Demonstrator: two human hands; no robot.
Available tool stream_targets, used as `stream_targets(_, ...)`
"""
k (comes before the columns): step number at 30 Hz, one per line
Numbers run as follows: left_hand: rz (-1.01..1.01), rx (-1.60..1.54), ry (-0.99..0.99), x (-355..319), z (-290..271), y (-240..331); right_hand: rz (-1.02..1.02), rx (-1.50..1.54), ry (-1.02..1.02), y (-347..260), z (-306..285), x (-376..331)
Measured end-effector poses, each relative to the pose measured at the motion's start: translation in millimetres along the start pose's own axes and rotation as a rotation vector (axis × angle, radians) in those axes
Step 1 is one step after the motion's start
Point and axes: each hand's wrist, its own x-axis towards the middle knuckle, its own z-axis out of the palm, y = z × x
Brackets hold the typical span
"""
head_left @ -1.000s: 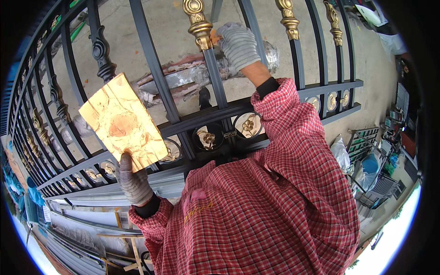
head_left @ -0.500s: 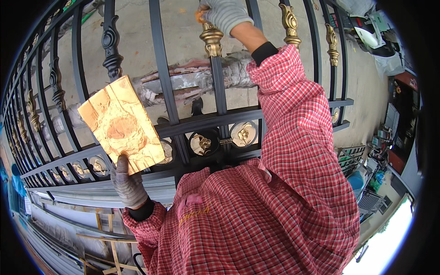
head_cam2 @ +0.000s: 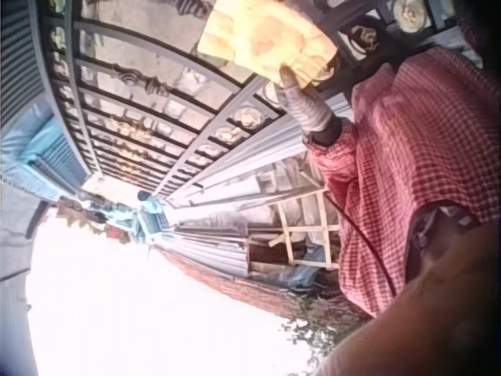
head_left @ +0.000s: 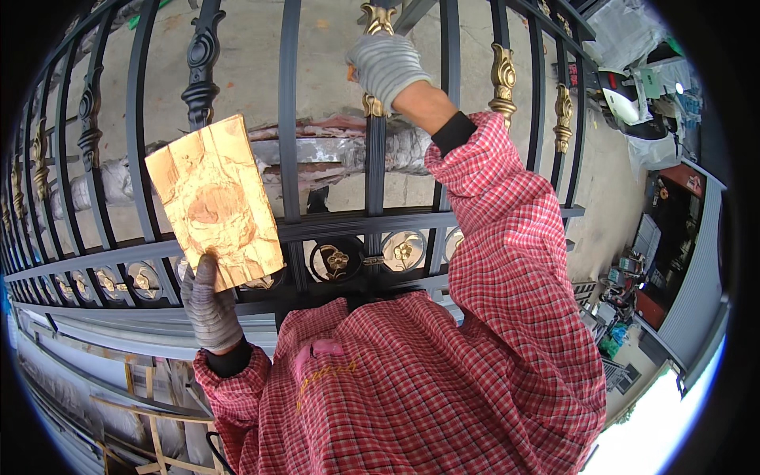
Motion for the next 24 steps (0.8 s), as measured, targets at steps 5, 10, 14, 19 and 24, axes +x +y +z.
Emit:
stream_targets(5,0.032,-0.007,0.019,0.3,1.1,5.1,-0.04,-0.228,-0.055,-8.0,-0.1,-7.3)
stream_targets(10,0.004,-0.01,0.068,4.6,-18.4,5.4,0.278,0.126,-0.026,56.6,-2.1,-17.0)
stream_targets(14,0.012,0.017,0.022,8.4,-6.0,13.0,0.17,0.025,0.231,41.0,15.4,-2.1)
stream_targets(19,0.036,0.052,0.054,10.7,3.8,13.3,0.437,0.237,0.274,84.8,31.1,-9.0)
stream_targets(24,-0.005,0.038,0.01,17.0,19.1,17.6,0.363,0.349,0.229,61.5,18.2,21.3)
